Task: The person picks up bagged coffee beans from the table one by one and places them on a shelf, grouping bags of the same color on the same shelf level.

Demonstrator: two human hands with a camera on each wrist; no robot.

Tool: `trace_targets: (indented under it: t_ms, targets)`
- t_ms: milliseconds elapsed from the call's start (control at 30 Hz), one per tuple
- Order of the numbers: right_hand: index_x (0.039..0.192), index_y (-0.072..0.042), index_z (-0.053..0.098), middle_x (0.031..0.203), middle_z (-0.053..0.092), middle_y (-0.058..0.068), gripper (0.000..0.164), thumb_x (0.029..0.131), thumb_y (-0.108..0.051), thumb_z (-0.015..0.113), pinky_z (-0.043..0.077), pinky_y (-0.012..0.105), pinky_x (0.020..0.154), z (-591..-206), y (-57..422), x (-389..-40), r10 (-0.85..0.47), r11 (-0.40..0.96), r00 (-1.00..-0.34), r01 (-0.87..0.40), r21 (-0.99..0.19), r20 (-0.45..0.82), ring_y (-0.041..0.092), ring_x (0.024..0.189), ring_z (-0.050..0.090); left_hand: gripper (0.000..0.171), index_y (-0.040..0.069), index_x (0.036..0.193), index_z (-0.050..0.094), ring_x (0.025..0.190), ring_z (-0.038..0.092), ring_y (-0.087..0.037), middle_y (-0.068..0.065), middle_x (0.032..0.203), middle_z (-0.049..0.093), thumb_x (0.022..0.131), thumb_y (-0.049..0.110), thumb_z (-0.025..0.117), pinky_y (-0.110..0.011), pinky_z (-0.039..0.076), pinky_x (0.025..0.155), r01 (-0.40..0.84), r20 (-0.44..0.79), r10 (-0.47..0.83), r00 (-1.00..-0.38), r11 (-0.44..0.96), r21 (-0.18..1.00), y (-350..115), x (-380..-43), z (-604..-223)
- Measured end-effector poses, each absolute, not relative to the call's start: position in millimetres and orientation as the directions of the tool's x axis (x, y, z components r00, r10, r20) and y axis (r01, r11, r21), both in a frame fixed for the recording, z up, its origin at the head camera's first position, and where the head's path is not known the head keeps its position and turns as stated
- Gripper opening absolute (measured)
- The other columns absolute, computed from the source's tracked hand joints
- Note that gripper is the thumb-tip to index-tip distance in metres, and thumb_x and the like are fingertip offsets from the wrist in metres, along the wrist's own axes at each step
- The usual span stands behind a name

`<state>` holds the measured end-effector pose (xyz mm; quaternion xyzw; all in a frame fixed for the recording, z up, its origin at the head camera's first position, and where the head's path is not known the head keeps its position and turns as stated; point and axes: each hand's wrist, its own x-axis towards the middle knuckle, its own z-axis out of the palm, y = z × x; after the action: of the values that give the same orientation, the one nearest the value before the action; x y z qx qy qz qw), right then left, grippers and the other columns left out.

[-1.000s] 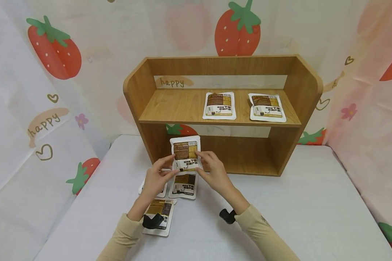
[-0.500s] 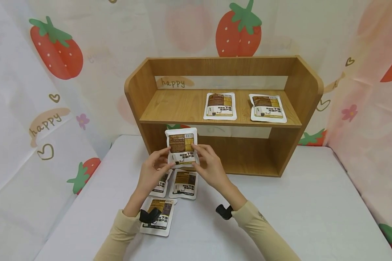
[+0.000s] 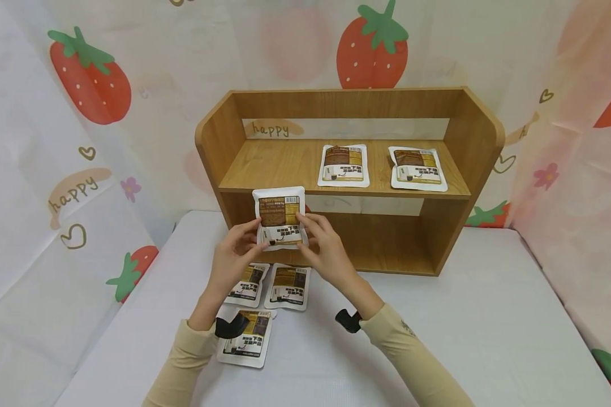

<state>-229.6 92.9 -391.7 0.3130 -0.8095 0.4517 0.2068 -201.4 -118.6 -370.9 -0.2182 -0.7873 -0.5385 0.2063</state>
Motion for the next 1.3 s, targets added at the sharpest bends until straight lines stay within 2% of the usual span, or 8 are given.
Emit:
trace_targets:
  t_ms: [200,433,867,1100,1300]
  targets:
    - [0.132,-0.004,0.050,0.124,0.050,0.013,0.054,0.081,0.001,0.068,0.055,0.032,0.078,-380.4,91.2,-233.4,-0.323,0.389,-0.698,-0.714,-0.583,0.639,0.024,0.103,0.058,0.047,-0.004,0.125,0.055,0.087,0.058,-0.034,-0.022,0.111,0.057,0.080,-0.004,0.068,-0.042,0.054,0.074,0.584,0.583,0.119,-0.804,0.347,0.734,-120.2,-204.3,-361.3]
    - [0.128,0.000,0.054,0.124,0.053,0.016,0.047,0.082,-0.001,0.067,0.054,0.027,0.079,-369.3,89.3,-237.2,-0.310,0.399,-0.675,-0.731,-0.553,0.669,0.026,0.104,0.059,0.047,-0.005,0.125,0.055,0.092,0.054,-0.035,-0.023,0.122,0.053,0.079,-0.005,0.068,-0.048,0.051,0.079,0.592,0.590,0.119,-0.799,0.327,0.736,-120.0,-208.1,-349.2]
    - [0.127,0.002,0.054,0.121,0.052,0.017,0.046,0.083,0.000,0.066,0.054,0.029,0.080,-345.1,82.7,-242.8,-0.327,0.390,-0.680,-0.730,-0.562,0.657,0.027,0.102,0.060,0.036,-0.010,0.114,0.061,0.095,0.058,-0.037,-0.027,0.121,0.053,0.078,-0.007,0.068,-0.049,0.051,0.079,0.636,0.656,0.062,-0.753,0.328,0.699,-122.4,-214.0,-333.6]
    - [0.125,0.004,0.055,0.130,0.044,0.019,0.043,0.084,-0.002,0.066,0.054,0.029,0.079,-336.4,77.9,-249.4,-0.320,0.430,-0.693,-0.713,-0.553,0.646,0.030,0.095,0.064,0.033,-0.011,0.111,0.062,0.104,0.057,-0.036,-0.026,0.118,0.055,0.079,-0.007,0.067,-0.048,0.051,0.081,0.657,0.689,0.048,-0.723,0.355,0.665,-123.6,-220.6,-328.1]
    - [0.124,0.006,0.056,0.137,0.040,0.019,0.040,0.086,-0.004,0.064,0.054,0.032,0.080,-331.1,77.3,-255.0,-0.317,0.435,-0.700,-0.706,-0.558,0.640,0.030,0.104,0.059,0.033,-0.007,0.112,0.064,0.105,0.058,-0.031,-0.021,0.115,0.060,0.079,-0.003,0.068,-0.043,0.052,0.083,0.671,0.706,0.059,-0.706,0.375,0.639,-128.0,-240.2,-333.9]
